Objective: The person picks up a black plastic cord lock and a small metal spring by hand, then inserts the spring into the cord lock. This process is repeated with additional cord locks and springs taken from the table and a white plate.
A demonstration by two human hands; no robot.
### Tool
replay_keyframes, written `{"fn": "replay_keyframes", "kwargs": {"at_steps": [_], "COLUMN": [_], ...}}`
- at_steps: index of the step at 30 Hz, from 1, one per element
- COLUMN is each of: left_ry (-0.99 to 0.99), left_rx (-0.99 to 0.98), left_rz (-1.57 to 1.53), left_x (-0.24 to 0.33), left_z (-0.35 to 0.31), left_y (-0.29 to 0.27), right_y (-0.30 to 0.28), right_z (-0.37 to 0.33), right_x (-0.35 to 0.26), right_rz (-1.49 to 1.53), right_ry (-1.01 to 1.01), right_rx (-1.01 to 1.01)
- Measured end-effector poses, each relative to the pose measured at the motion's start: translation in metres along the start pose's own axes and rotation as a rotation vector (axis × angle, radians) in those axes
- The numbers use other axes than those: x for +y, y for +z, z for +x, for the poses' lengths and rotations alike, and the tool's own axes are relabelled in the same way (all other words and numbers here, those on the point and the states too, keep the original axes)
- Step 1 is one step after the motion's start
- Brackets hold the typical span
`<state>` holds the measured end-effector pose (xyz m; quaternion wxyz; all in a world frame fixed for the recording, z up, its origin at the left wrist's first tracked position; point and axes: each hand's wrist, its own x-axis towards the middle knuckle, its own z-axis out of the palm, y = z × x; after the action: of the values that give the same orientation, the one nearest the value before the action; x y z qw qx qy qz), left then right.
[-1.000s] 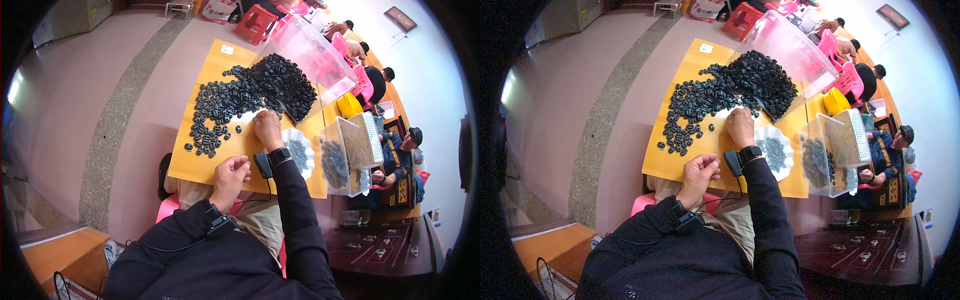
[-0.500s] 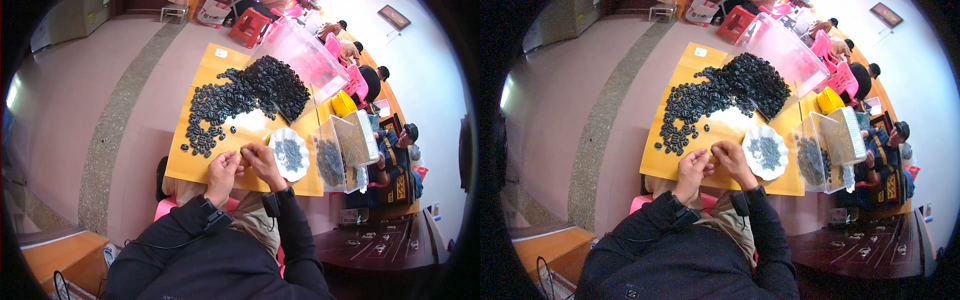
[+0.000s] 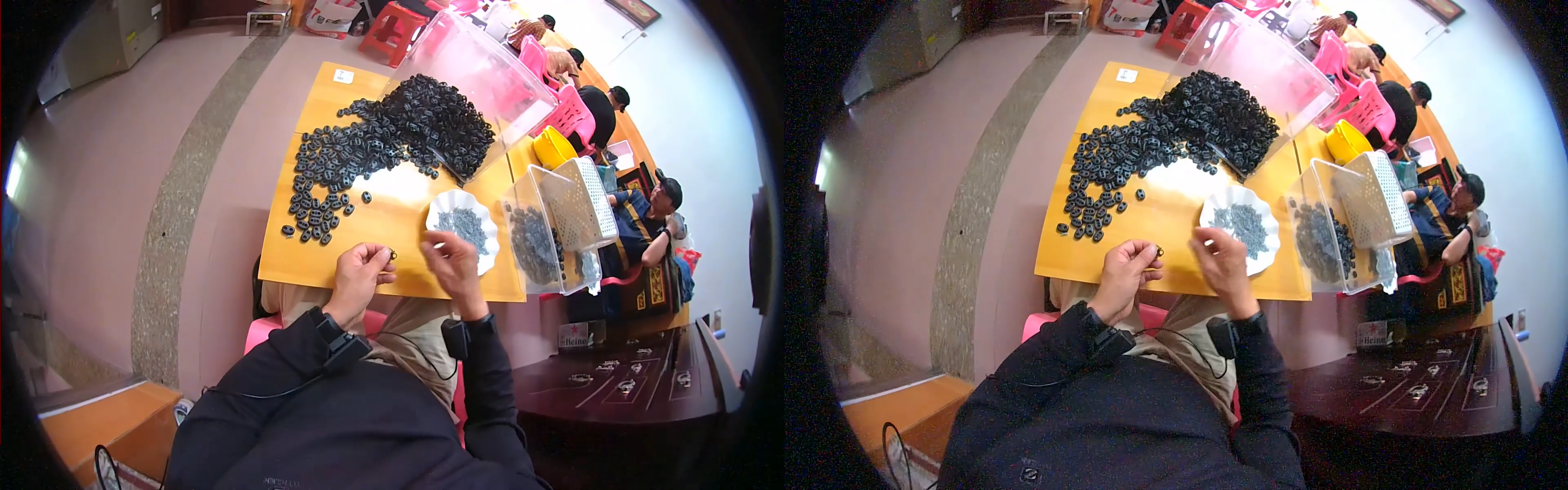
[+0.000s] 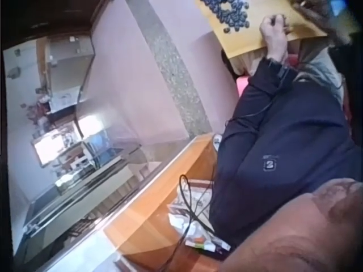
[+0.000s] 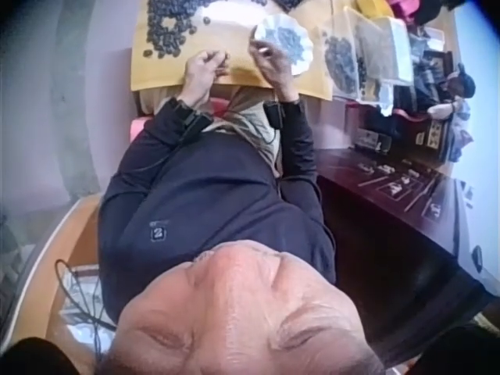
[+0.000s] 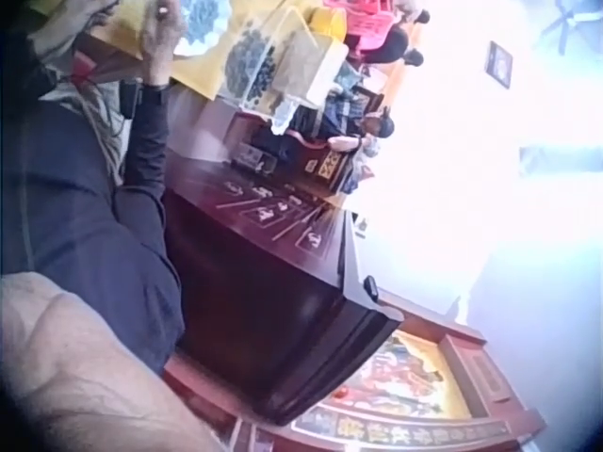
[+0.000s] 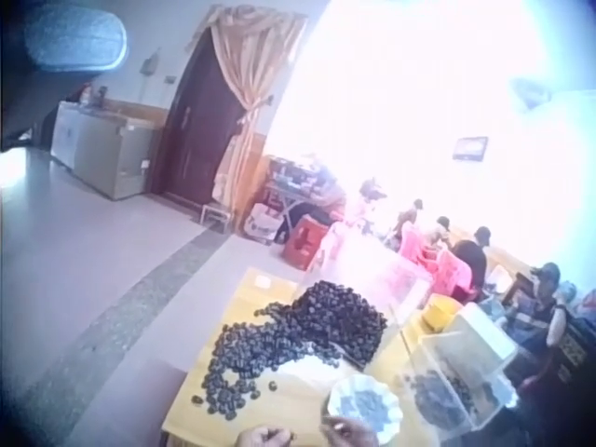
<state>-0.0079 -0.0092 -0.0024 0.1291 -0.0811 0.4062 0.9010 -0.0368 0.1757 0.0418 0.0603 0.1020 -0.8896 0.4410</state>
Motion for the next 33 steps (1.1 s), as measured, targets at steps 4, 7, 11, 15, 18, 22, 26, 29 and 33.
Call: {"fn": "replay_keyframes", "kwargs": {"at_steps": [4, 7, 11, 15, 18, 22, 26, 29, 33], "left_ry": [0.012, 0.001, 0.006, 0.019, 0.024, 0.036, 0.043, 0.043, 0.035], "left_rx": [0.029, 0.043, 0.052, 0.058, 0.053, 0.056, 0.053, 0.052, 0.049], "left_rz": [-0.006, -0.003, -0.027, -0.047, -0.058, -0.063, -0.048, -0.041, -0.035], "left_x": [0.002, 0.001, 0.002, 0.002, 0.003, 0.004, 0.004, 0.003, 0.003], "left_z": [0.001, 0.002, 0.002, 0.002, 0.001, 0.0, 0.0, 0.001, 0.002], "left_y": [0.001, 0.0, 0.0, 0.0, 0.001, 0.001, 0.002, 0.002, 0.002], "right_y": [-0.033, -0.039, -0.038, -0.034, -0.033, -0.034, -0.037, -0.039, -0.041], "right_z": [0.006, 0.003, 0.005, 0.005, 0.005, 0.006, 0.008, 0.01, 0.012], "right_x": [0.015, 0.024, 0.029, 0.035, 0.035, 0.034, 0.034, 0.034, 0.042], "right_rz": [-0.522, -0.741, -0.744, -0.721, -0.727, -0.726, -0.719, -0.733, -0.756], "right_ry": [-0.112, 0.033, 0.047, 0.026, 0.012, 0.017, -0.005, 0.028, 0.009], "right_rx": [0.107, 0.048, 0.052, 0.076, 0.088, 0.077, 0.084, 0.023, 0.002]}}
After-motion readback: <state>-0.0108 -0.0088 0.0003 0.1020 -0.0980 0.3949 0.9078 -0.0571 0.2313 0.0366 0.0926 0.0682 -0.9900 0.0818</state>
